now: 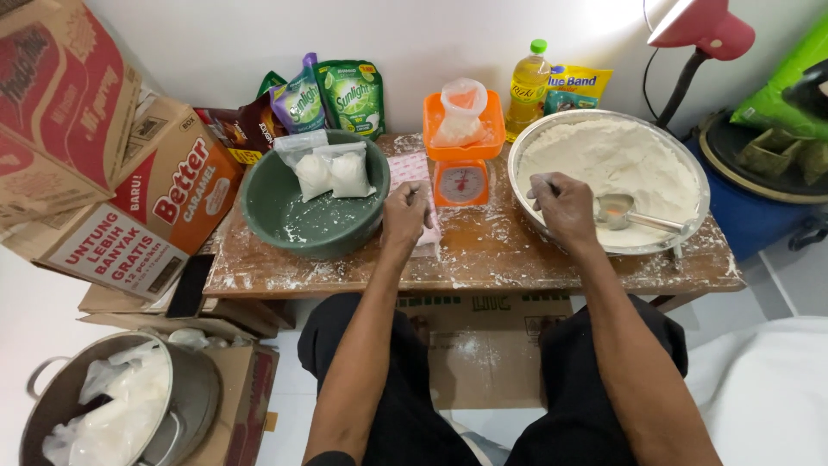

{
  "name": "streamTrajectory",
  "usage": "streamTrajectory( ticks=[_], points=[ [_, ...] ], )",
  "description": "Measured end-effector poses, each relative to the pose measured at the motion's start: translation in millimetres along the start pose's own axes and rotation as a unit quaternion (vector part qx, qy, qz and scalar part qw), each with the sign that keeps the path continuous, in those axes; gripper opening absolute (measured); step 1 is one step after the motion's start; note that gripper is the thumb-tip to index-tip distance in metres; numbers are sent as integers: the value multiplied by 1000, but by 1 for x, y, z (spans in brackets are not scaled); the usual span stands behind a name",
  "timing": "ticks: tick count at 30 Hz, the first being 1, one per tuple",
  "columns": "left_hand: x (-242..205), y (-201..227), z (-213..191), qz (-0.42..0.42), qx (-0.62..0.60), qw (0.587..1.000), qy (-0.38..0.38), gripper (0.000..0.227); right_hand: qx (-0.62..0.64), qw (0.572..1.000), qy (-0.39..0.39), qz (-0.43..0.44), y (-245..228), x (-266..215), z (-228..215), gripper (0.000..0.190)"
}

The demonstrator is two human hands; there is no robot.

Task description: Packaging flour by scooping it from a large bowl into individual plastic bags using a metal scoop.

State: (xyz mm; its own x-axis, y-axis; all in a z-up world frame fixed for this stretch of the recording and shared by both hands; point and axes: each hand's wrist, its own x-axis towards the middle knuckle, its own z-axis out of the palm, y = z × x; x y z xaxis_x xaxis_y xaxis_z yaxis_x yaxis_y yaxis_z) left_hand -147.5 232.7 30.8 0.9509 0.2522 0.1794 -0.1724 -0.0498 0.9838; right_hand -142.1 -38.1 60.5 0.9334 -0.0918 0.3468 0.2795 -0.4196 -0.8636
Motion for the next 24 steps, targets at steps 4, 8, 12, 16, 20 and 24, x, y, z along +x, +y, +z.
streamTrajectory(
  ticks=[4, 8, 12, 16, 20, 24],
  points=[
    [13, 1, 24, 16, -42, 999, -6, 19, 3, 1000, -13, -9, -13, 10, 19, 18],
    [40, 14, 40, 32, -44, 998, -26, 19, -39, 999, -31, -17, -23, 35, 37, 18],
    [58, 59, 48, 43, 34, 998, -21, 22, -77, 996, -35, -9, -26, 64, 53, 19],
    [87, 72, 48, 49, 32, 998, -2, 22, -71, 997, -16, -38, -44, 95, 59, 15],
    [110, 78, 46, 39, 71, 996, 24, 28, -57, 998, 1, -39, -35, 125, 71, 14],
    [135, 63, 46, 47, 166, 985, 30, 49, -94, 992, 18, -77, -15, 149, 81, 19]
  ],
)
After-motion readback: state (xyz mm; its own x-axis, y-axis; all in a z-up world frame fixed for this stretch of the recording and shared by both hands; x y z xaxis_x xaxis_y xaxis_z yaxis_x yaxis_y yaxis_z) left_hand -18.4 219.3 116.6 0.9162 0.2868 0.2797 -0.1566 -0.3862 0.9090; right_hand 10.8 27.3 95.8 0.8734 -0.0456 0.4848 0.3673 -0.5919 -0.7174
